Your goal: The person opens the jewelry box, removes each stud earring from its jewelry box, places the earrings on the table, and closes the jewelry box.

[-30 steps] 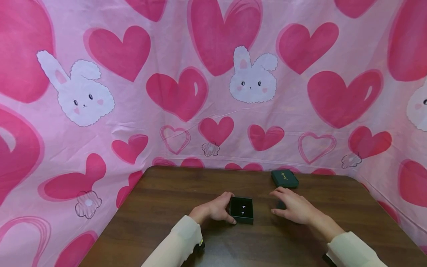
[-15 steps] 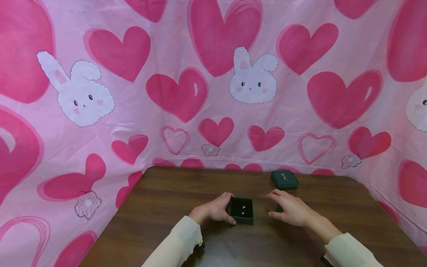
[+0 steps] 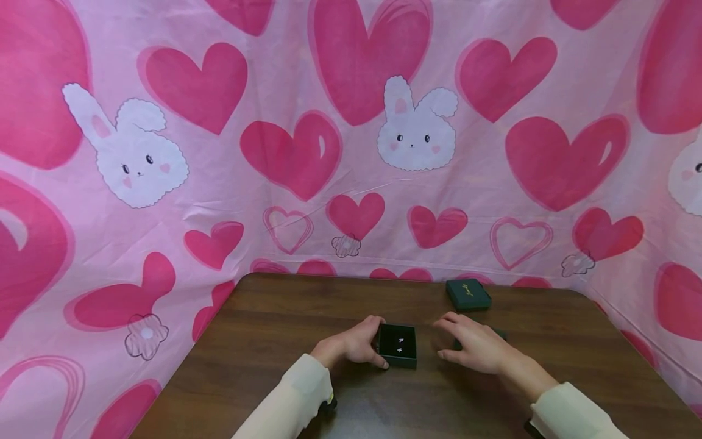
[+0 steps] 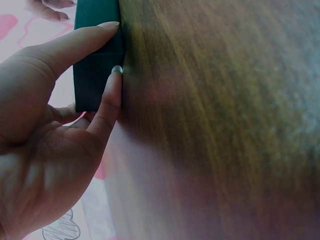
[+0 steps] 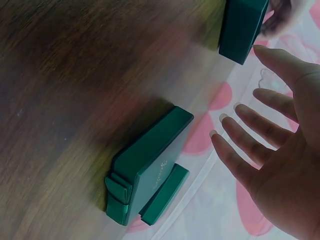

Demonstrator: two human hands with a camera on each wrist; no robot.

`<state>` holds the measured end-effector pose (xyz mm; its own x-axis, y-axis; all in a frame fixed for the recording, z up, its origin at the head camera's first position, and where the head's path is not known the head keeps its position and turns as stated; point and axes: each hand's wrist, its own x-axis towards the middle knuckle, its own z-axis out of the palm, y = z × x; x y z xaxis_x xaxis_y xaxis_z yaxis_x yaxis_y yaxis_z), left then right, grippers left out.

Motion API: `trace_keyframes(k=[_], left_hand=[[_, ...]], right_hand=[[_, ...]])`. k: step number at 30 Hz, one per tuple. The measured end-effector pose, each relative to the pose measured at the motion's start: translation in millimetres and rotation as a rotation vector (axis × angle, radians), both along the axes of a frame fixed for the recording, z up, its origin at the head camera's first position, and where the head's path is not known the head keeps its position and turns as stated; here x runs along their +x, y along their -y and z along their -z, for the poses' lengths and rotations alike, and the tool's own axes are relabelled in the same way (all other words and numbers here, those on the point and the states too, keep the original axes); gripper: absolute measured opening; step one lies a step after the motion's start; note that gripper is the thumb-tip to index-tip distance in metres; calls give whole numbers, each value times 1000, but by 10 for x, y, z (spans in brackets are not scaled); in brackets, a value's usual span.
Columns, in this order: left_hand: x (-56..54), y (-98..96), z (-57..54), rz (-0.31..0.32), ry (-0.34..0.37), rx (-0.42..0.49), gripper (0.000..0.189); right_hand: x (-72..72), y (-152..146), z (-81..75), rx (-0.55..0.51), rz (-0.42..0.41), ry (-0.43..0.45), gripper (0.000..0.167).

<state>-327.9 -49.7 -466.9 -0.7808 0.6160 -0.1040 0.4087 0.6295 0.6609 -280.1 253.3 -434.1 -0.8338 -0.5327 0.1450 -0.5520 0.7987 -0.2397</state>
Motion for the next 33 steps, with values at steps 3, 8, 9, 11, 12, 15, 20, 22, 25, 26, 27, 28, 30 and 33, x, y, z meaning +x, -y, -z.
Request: trace_keyframes(k=[3,8,9,11,12,15,20,22,25,26,27,28,30,33], left_hand=[[-6,-1,4,0,-4,-1,72],[0,-6,-6,-4,-1,-1,73],[0,-7,-6,-4,-1,-1,73],[0,-10,-8,-4,-2,0,73],[0,-10,-8,-3,-1,1,73],[3,-8,-10,-3,2,2,72],[11,-2,-14,-6,6,5,72],[15,0,-18,-7,8,6,71],[18,2,-18,-7,9,6,71],[18,3,-17,-7,9,5,71],[19,4,-14,-6,8,4,71],[17,5,-11,-6,8,4,71],[12,5,-4,-4,5,3,71],[4,6,3,-3,5,7,70]], right_hand=[[-11,16,-4,2,0,8,56],[-20,43,-4,0,-9,22,56],[-20,49,-4,0,-12,22,55],[-18,61,-4,0,-18,16,55],[-17,68,-4,-1,-20,13,55],[-10,89,0,1,-25,5,55],[2,123,14,4,-28,14,55],[6,136,17,3,-25,21,54],[6,152,21,1,-20,34,54],[7,157,22,1,-20,38,54],[7,162,23,3,-18,41,54],[6,167,24,3,-18,45,54],[5,176,25,3,-16,50,54],[4,190,28,3,-17,46,53]])
